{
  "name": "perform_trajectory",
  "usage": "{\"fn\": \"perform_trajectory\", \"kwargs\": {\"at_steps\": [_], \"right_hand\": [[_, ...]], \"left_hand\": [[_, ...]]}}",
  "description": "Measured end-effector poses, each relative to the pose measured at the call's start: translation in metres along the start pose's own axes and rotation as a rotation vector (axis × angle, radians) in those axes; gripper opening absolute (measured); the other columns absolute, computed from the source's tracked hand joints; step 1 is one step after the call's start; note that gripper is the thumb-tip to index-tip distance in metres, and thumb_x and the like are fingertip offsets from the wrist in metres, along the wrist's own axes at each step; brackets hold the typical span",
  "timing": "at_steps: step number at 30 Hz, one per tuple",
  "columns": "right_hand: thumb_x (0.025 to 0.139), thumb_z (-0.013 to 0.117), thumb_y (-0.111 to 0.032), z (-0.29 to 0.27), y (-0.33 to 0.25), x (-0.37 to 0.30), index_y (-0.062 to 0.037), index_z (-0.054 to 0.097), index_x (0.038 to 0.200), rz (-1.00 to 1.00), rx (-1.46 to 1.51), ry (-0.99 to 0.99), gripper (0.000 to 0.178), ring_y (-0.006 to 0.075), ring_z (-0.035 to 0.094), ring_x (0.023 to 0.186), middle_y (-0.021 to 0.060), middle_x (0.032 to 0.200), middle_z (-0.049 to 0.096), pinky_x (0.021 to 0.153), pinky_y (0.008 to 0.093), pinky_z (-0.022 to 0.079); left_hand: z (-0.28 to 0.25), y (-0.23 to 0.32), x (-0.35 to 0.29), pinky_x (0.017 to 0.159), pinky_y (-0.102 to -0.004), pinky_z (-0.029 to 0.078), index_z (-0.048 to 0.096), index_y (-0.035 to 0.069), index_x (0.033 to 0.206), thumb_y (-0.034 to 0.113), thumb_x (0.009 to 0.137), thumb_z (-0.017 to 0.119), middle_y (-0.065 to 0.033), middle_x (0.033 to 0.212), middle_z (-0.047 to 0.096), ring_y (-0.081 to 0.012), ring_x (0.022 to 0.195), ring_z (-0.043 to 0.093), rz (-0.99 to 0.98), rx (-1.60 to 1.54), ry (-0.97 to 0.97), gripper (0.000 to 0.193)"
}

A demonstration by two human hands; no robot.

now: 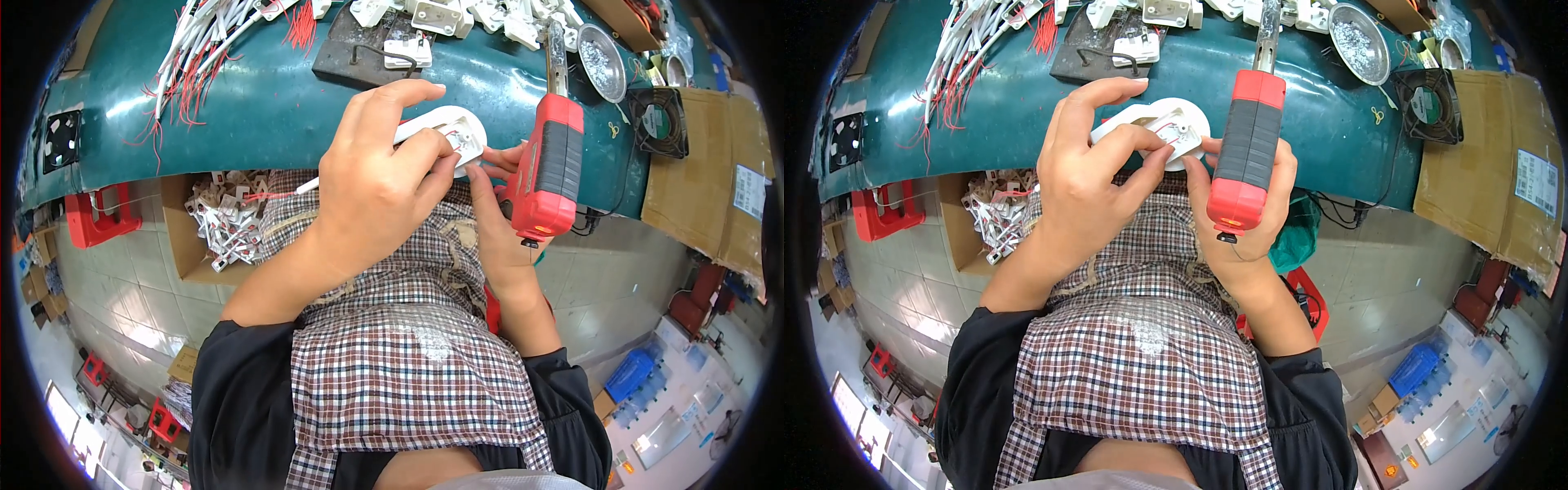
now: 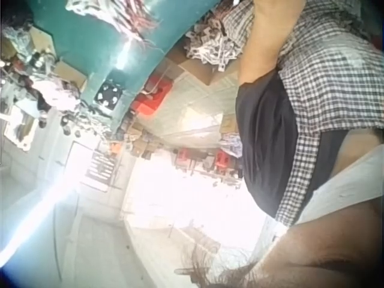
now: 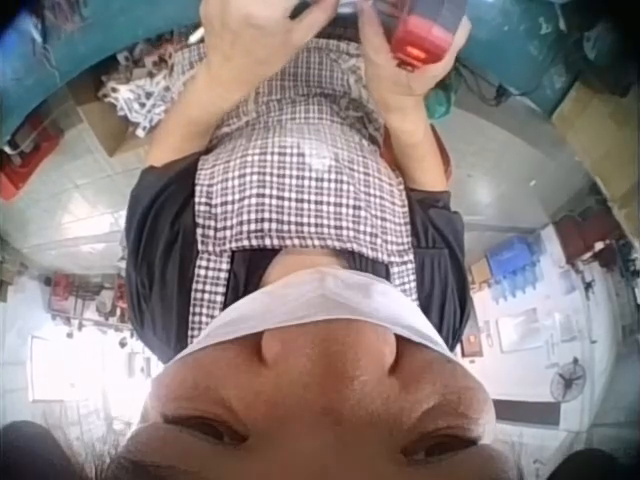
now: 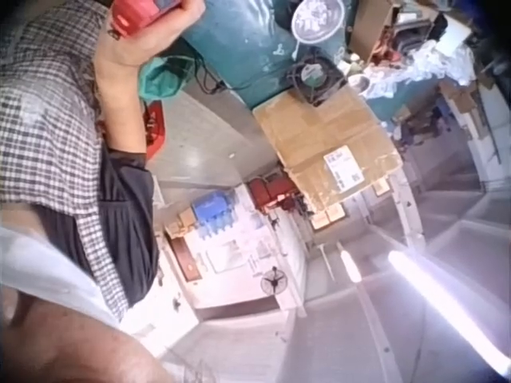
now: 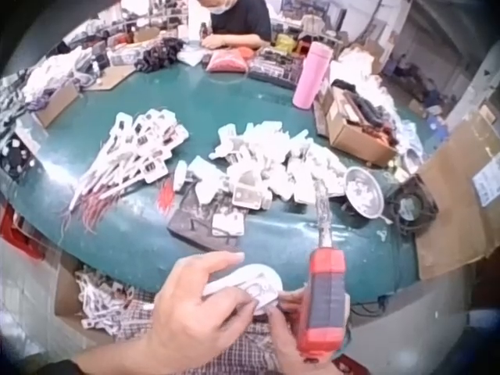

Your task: Soldering electrical wires and components inside plastic housings for light fixtures.

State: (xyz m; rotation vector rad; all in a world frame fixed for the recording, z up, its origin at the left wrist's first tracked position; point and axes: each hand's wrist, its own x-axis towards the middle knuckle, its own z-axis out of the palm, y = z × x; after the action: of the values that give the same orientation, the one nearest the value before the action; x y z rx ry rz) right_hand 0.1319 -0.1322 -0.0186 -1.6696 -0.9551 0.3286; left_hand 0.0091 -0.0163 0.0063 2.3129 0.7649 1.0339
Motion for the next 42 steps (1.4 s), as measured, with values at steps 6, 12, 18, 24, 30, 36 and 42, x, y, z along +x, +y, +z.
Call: {"fn": "perform_trajectory", "kwargs": {"at_steps": [6,12,18,24,30,36,42], "right_hand": [[0.096,0.061,0.000,-0.037,-0.028,-0.001,0.0002,0.043,0.133,0.096,-0.012,-0.152,0.041,0.0195,0.068,0.101,0.0102,0.110,0.063,0.089,0.0353,0.054],[0.089,0.072,-0.015,-0.099,-0.056,-0.011,0.0038,0.053,0.125,0.176,0.019,-0.067,0.045,0.0090,0.046,0.057,0.0100,0.092,0.058,0.054,0.0251,0.043],[0.079,0.076,-0.014,-0.146,-0.067,-0.022,0.0024,0.065,0.110,0.187,-0.180,-0.161,0.036,0.0174,0.056,0.065,0.0097,0.083,0.063,0.063,0.0293,0.046],[0.071,0.075,-0.008,-0.145,-0.068,-0.009,0.0008,0.070,0.094,0.166,-0.364,-0.302,0.026,0.0284,0.065,0.070,0.0132,0.084,0.066,0.067,0.0353,0.051],[0.067,0.075,-0.008,-0.145,-0.065,-0.001,0.0018,0.068,0.090,0.150,-0.326,-0.366,0.026,0.0278,0.062,0.065,0.0126,0.079,0.064,0.063,0.0354,0.050],[0.066,0.075,-0.006,-0.139,-0.065,0.004,0.0028,0.068,0.090,0.110,-0.348,-0.382,0.027,0.0277,0.062,0.064,0.0127,0.078,0.064,0.063,0.0343,0.050],[0.064,0.074,-0.003,-0.133,-0.077,0.018,0.0015,0.065,0.085,0.107,-0.348,-0.406,0.023,0.0246,0.063,0.064,0.0122,0.076,0.064,0.062,0.0313,0.049]], "left_hand": [[0.006,-0.002,-0.004,0.078,-0.0368,0.053,0.068,0.006,0.077,0.005,0.068,0.083,-0.0111,0.118,0.065,-0.0288,0.099,0.065,0.017,-0.030,0.044,0.018],[0.007,-0.001,-0.005,0.078,-0.0361,0.053,0.068,0.006,0.077,0.004,0.067,0.083,-0.0114,0.118,0.066,-0.0283,0.098,0.066,0.012,-0.040,0.049,0.019],[0.009,-0.001,-0.007,0.077,-0.0353,0.054,0.068,0.006,0.077,0.003,0.067,0.084,-0.0112,0.117,0.066,-0.0278,0.098,0.066,0.011,-0.049,0.067,0.018],[0.009,0.000,-0.007,0.077,-0.0351,0.054,0.069,0.006,0.078,0.003,0.068,0.083,-0.0114,0.117,0.066,-0.0275,0.097,0.066,0.011,-0.039,0.055,0.018],[0.010,-0.001,-0.008,0.076,-0.0347,0.055,0.070,0.005,0.080,0.003,0.068,0.083,-0.0121,0.116,0.066,-0.0276,0.096,0.067,0.021,-0.061,0.068,0.018],[0.011,-0.003,-0.008,0.075,-0.0342,0.055,0.071,0.005,0.080,0.002,0.067,0.084,-0.0120,0.116,0.066,-0.0275,0.096,0.067,0.033,-0.084,0.079,0.019],[0.012,-0.004,-0.008,0.074,-0.0334,0.055,0.072,0.006,0.082,0.002,0.065,0.084,-0.0119,0.115,0.066,-0.0271,0.095,0.068,0.041,-0.097,0.085,0.021]]}}
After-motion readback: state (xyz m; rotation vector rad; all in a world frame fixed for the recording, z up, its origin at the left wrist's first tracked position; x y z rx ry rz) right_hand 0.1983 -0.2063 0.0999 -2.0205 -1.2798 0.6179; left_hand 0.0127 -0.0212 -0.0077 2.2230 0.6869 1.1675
